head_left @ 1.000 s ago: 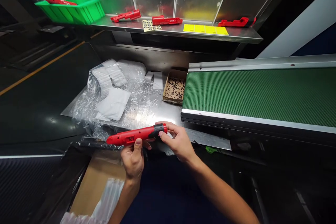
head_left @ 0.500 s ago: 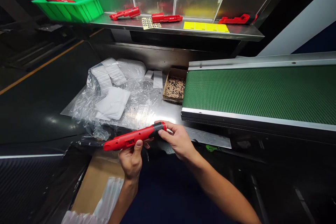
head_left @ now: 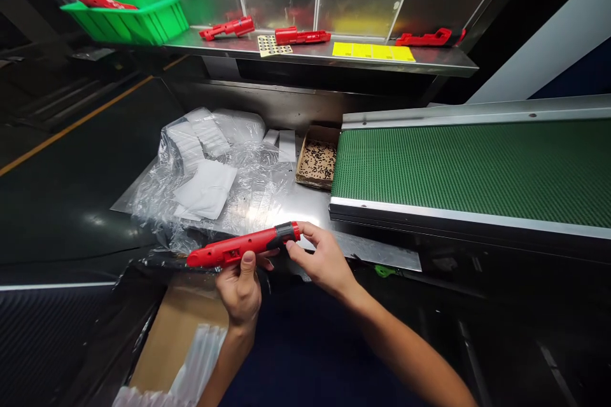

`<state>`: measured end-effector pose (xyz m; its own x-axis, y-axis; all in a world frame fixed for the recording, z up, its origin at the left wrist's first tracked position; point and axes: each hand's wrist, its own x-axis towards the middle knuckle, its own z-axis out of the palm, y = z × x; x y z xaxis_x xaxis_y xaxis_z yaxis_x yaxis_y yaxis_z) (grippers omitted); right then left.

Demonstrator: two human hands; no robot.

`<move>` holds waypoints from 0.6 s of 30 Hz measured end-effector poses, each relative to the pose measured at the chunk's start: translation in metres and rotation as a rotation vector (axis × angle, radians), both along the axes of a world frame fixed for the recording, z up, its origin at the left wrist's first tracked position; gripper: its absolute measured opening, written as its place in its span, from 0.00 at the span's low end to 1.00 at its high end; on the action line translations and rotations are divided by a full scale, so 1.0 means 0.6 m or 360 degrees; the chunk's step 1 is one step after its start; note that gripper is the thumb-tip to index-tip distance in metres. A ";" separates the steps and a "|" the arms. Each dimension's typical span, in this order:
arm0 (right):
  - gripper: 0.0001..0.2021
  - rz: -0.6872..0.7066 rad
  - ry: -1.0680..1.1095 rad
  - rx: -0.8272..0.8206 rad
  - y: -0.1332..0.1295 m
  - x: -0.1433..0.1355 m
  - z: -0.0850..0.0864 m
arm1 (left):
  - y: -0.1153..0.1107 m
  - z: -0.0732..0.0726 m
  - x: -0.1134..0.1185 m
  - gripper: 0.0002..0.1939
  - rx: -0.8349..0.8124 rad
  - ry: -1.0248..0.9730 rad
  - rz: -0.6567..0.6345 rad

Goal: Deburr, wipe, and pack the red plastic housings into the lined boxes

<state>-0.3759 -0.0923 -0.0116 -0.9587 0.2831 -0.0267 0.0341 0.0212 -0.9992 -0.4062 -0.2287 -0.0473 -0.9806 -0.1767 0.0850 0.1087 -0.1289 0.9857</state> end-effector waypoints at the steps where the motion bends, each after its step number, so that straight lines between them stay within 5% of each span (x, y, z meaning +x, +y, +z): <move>1: 0.11 0.0010 0.0010 0.0005 0.001 0.001 0.002 | 0.005 0.006 -0.001 0.24 0.0063 0.0002 -0.0021; 12: 0.13 0.0063 0.0074 -0.0030 0.010 0.010 0.010 | 0.009 0.020 -0.010 0.28 0.0356 -0.0201 -0.0072; 15: 0.21 -0.0143 0.0152 0.0136 0.016 0.014 -0.002 | 0.011 0.020 -0.011 0.29 0.0380 -0.0289 -0.0034; 18: 0.16 -0.0400 0.0193 0.0356 0.023 0.017 -0.017 | 0.014 0.020 -0.011 0.29 0.0367 -0.0317 0.0029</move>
